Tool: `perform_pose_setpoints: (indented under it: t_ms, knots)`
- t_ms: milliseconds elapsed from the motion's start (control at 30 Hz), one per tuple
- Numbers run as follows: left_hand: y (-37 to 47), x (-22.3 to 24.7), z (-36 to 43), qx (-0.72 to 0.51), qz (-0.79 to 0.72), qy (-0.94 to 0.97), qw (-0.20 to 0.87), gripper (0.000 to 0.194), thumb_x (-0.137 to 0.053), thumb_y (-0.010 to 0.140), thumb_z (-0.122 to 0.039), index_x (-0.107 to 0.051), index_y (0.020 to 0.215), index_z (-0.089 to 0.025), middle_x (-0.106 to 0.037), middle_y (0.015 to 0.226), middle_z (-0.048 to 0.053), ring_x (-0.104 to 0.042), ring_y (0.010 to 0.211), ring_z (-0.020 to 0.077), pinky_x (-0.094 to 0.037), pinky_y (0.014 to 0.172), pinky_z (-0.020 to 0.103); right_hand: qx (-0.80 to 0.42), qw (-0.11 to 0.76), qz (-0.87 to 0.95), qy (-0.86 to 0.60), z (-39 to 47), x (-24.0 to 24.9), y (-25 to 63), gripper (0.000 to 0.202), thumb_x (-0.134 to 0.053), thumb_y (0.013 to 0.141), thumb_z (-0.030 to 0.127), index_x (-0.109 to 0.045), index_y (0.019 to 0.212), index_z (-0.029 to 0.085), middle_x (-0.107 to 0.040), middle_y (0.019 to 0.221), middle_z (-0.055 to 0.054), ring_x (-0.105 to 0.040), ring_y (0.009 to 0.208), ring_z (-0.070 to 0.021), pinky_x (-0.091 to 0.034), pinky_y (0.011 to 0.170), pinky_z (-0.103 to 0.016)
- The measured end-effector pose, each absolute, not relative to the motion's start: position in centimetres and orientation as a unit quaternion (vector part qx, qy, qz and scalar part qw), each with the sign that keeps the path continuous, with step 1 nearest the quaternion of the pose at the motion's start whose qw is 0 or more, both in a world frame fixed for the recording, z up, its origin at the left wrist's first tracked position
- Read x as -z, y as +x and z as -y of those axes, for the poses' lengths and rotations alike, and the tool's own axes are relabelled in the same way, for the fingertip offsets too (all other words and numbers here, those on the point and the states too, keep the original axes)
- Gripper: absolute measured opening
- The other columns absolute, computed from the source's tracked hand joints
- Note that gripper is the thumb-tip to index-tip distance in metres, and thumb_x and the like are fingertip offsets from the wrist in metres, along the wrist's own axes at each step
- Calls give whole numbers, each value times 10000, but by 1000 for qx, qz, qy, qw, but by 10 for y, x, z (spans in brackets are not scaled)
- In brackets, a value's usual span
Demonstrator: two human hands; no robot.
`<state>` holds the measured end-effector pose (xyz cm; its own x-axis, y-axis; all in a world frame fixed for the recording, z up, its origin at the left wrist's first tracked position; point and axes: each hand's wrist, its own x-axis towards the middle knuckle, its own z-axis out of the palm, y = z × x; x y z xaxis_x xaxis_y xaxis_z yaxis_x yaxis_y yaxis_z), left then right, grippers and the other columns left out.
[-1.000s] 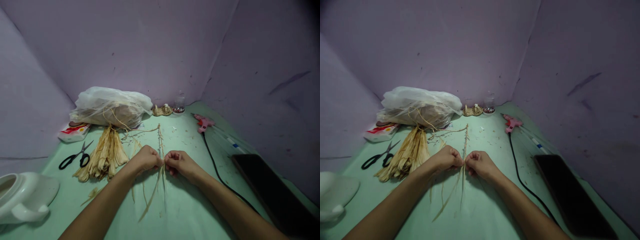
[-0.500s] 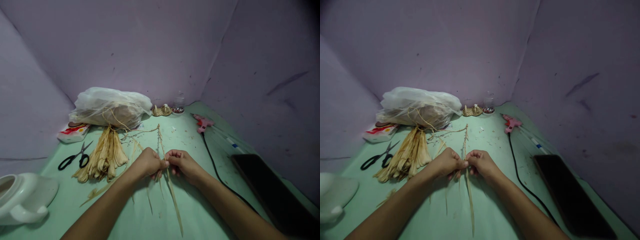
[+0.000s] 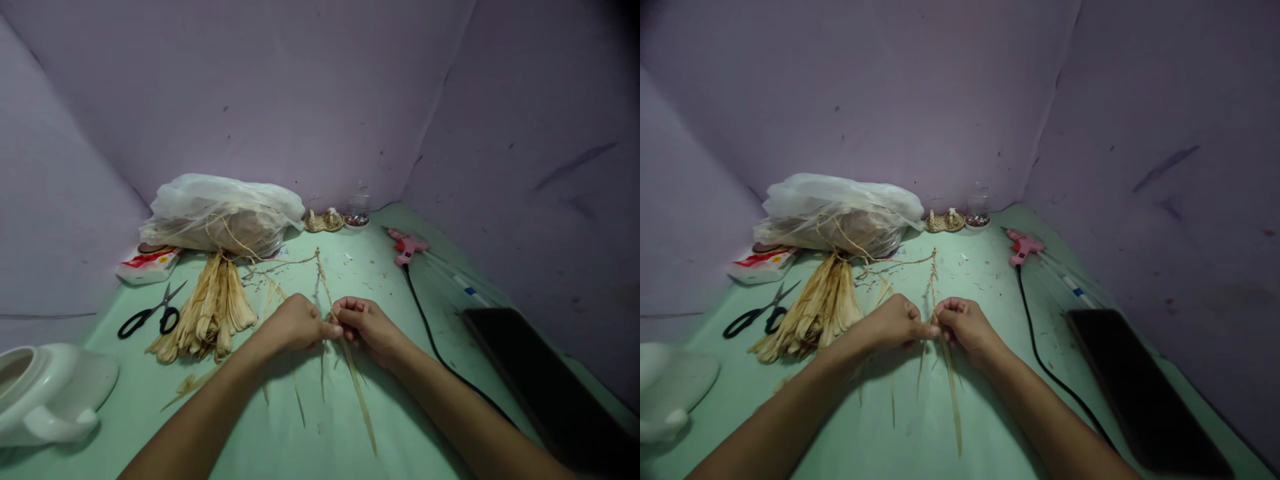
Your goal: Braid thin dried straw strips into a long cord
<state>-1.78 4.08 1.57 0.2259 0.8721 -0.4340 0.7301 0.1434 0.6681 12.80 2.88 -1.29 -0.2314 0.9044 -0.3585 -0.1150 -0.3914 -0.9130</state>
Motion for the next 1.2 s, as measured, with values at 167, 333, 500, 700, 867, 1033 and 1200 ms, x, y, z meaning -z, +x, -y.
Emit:
perform_pose_setpoints:
  t_ms: [167,333,500,700,867,1033,1200]
  knots:
    - [-26,-16,-50,-210,-600,613,470,195,-617,540,-311,-578,558,-121,-457,417,-24,-351,378,60,-268,409,204,-665,369,430,-486,-28,11,128,26,-504,605,128,-512,587,143,-435,422,60,-309,331,-25,-188,316,-159]
    - [-11,-13,-42,-252,-583,607,478,103,-569,530,-195,-598,545,-97,-515,484,11,-366,443,66,-273,446,206,-663,364,436,-488,-28,11,127,20,-524,615,159,-515,610,143,-493,478,41,-304,325,-20,-184,303,-160]
    - [-6,-15,-38,-267,-581,625,448,89,-494,520,-104,-583,510,-105,-497,466,-3,-386,468,75,-283,471,200,-675,355,440,-473,-29,14,126,42,-525,622,177,-514,602,141,-472,460,46,-302,317,-16,-184,299,-155]
    - [-8,1,-38,-267,-574,660,404,102,-468,556,-149,-569,554,-136,-541,494,2,-440,494,100,-293,478,204,-675,350,433,-483,-28,11,126,83,-525,637,224,-503,618,146,-471,445,49,-324,290,-24,-185,273,-157]
    - [-6,6,-37,-273,-591,670,357,83,-478,559,-159,-557,539,-143,-540,503,-3,-447,512,99,-281,471,200,-676,346,436,-483,-28,11,127,100,-527,650,247,-496,631,154,-435,425,65,-309,281,-26,-178,265,-157]
    - [-6,-3,-39,-283,-586,612,450,50,-493,562,-149,-539,564,-131,-494,483,-18,-409,430,69,-272,421,190,-679,353,437,-472,-30,15,129,88,-531,633,218,-490,594,150,-417,432,65,-250,293,-15,-154,287,-164]
    - [-8,-16,-37,-261,-543,433,670,300,-493,552,-116,-475,851,-134,-538,544,-15,-410,334,69,-271,315,177,-692,353,437,-454,-30,13,130,82,-523,638,208,-484,591,153,-411,447,66,-245,309,-20,-143,298,-170]
